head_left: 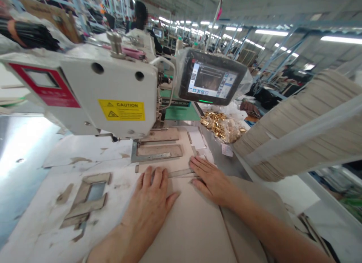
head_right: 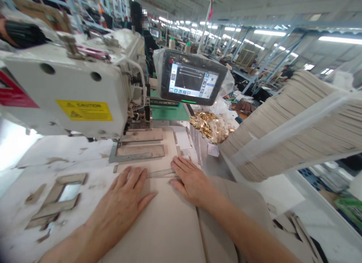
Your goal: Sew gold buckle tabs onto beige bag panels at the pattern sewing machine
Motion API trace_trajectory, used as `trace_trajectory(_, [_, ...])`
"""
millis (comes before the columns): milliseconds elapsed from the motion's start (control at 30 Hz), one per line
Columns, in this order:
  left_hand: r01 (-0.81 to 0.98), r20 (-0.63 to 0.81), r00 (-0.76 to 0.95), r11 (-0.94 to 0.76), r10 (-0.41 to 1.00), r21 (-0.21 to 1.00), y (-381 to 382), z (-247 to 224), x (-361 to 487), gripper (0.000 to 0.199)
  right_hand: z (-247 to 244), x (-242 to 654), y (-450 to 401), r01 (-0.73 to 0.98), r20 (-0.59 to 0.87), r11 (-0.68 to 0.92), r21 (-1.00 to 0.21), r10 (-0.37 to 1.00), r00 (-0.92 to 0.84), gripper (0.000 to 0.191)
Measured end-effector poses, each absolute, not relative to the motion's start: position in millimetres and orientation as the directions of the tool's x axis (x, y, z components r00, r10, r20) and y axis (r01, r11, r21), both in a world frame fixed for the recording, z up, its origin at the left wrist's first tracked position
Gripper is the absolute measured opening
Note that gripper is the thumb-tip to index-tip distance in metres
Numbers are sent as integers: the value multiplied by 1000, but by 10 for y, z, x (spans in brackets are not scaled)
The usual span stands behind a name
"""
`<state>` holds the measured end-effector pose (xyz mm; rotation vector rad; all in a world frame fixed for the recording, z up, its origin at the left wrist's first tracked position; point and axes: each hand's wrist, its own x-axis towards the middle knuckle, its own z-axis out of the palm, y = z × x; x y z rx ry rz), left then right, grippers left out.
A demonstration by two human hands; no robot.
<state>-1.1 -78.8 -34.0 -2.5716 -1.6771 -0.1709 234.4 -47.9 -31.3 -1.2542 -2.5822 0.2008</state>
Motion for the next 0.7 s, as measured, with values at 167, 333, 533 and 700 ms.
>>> trace_trajectory(167, [919, 96, 393, -392, 915, -30, -791, -290, -3, 62, -305, 2337, -494, 726, 245, 593, -349, 805, -540, 38])
trace_trajectory(333, [912, 91, 410, -410, 907, -23, -761, -292, -39, 64, -288, 2344, -457, 680, 246, 611, -405, 789, -563, 29])
trace_trajectory(533, [898, 58, 441, -440, 896, -23, -734, -277, -58, 58, -296, 2365, -459, 690, 248, 614, -383, 788, -563, 39])
trace_trajectory(700, [880, 30, 474, -473, 880, -39, -703, -256, -70, 50, -282, 2364, -436, 699, 228, 621, -355, 783, -579, 36])
